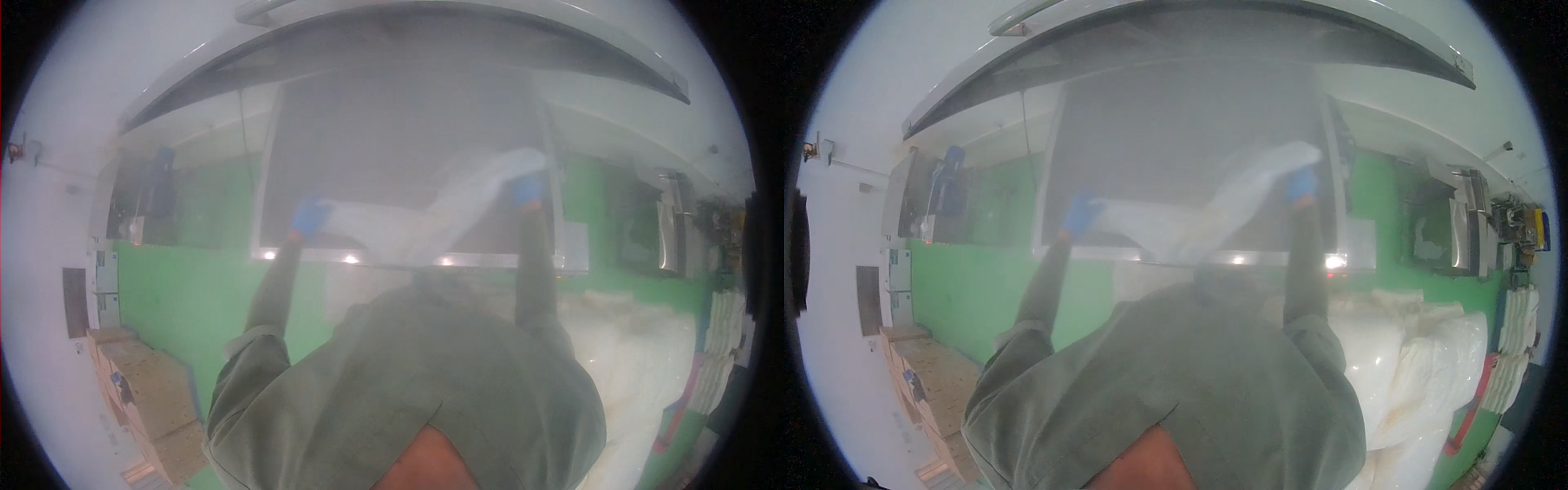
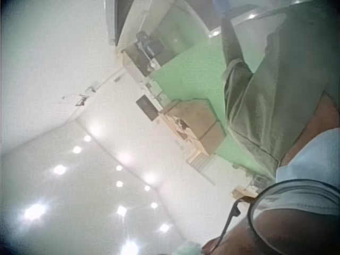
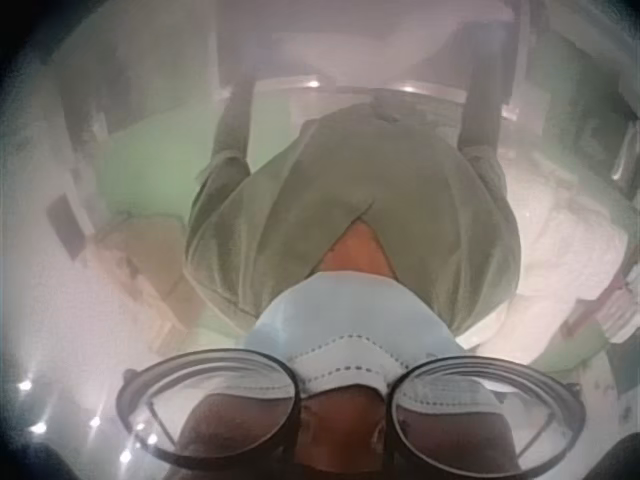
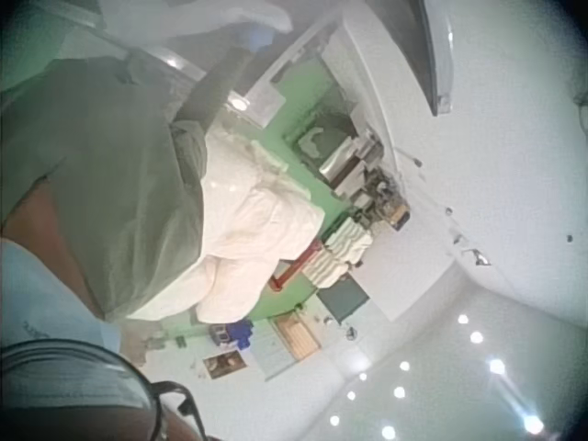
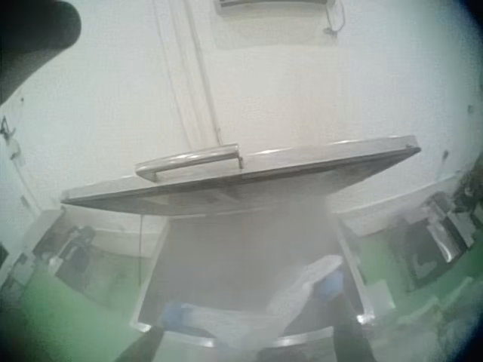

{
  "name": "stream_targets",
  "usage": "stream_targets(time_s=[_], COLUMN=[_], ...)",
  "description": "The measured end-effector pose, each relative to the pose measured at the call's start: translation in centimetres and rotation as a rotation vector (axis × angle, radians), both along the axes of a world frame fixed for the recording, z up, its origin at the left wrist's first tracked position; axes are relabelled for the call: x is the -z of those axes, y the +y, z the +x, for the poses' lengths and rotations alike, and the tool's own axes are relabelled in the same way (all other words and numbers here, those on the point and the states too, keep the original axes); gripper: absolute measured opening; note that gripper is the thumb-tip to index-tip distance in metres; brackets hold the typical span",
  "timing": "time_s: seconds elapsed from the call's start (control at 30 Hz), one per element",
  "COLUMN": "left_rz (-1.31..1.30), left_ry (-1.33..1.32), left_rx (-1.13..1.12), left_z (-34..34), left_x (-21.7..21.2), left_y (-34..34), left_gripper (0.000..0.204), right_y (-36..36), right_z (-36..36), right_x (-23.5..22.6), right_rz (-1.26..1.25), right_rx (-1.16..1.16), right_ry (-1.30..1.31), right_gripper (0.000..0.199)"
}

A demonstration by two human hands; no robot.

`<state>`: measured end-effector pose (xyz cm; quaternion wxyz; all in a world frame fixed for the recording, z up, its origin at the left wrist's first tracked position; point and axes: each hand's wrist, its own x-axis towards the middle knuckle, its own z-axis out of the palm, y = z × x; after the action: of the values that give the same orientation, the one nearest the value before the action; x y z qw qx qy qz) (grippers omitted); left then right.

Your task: Unloading large bags of white powder into an industrial mixing machine using a utility knife to cut the bags open.

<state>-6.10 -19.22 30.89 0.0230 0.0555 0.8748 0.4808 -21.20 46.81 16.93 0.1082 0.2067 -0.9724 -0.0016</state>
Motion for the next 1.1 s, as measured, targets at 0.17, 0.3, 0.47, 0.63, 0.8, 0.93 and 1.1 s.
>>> stream_targets(time_s=[0.17, 0.3, 0.47, 0.63, 0.8, 0.93, 1.1], left_rz=[-0.375, 0.204, 0.058, 0.218, -0.051, 0.775, 0.852], left_ry=[0.214, -0.097, -0.011, 0.028, 0.210, -0.286, -0.354], left_rx=[-0.395, -0.736, -0.612, -0.251, -0.263, -0.493, -0.292], left_z=[0.6, -2.3, -5.5, -3.8, -3.1, -2.6, -1.9], left_x=[2.1, -8.5, -13.6, -12.1, -10.0, -11.7, -11.3], left_y=[-14.3, -6.0, -1.7, 9.1, 21.7, 22.3, 22.3], left_gripper=[0.019, 0.019, 0.021, 0.036, 0.034, 0.032, 0.028], right_y=[12.6, 5.1, 3.3, -14.3, -27.5, -30.8, -29.3], right_z=[0.1, 3.5, 4.6, 6.9, 9.9, 14.1, 13.2], right_x=[-3.8, -12.0, -14.0, -15.0, -18.2, -24.0, -27.1], right_rz=[0.700, 0.684, 0.428, -0.303, -0.627, -2.137, -1.046], right_rx=[0.259, 0.330, 0.349, 0.224, -0.068, 0.169, 0.104], right_ry=[0.104, -0.561, -0.601, -0.456, -0.473, -1.128, -1.064], right_gripper=[0.025, 0.032, 0.031, 0.020, 0.030, 0.039, 0.042])
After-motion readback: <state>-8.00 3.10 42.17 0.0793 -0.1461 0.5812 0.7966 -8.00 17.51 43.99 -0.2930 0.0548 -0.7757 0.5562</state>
